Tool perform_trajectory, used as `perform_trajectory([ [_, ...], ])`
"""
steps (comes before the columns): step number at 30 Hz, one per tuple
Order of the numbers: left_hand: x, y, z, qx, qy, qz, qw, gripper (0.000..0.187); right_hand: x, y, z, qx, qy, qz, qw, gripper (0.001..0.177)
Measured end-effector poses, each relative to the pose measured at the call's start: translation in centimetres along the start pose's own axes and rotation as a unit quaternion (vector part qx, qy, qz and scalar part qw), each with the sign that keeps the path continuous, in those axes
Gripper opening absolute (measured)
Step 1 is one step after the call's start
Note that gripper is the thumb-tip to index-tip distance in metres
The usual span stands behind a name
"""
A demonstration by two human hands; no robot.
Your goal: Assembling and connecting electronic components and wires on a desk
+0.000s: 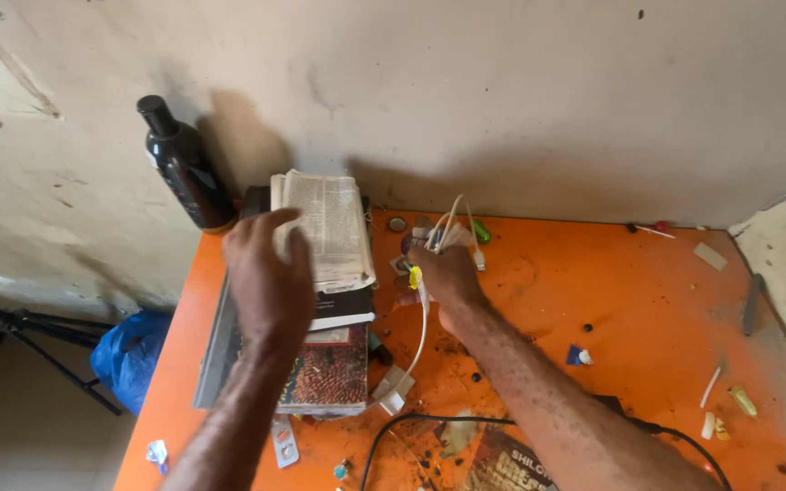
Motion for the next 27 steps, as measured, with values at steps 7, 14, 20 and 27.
perform_trajectory([
  [7,0.4,6.7,5.5,-0.111,-0.143,-0.045,0.982,0.024,1.7,-1.4,-2.2,0.033,-0.011,0.007,0.999,0.039],
  [14,-1.2,4.4,15.9,-0.004,-0.3,-0.133,0.945,0.034,2.4,-2.8,-3.9,-0.017,0.002,0.002,1.0,0.024],
  [20,-3.9,3.1,21.9,0.105,-0.33,-0.074,0.935,0.043,3.9,-2.7,-6.7,-0.07,0.052,-0.02,0.996,0.021],
  [27,-4.9,0.8,24.3,0.235,-0.354,0.001,0.905,0.054,6.2,-1.8,-10.7,-0.175,0.172,-0.073,0.967,0.024],
])
Point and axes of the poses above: each hand's wrist, its own x-axis towards the middle knuckle, its own z-axis out of the palm, y = z × x, the point moved 1 cm from there along x, towards the middle knuckle, and after that the axes turned 7 degrees about y, right-handed, at the moved point
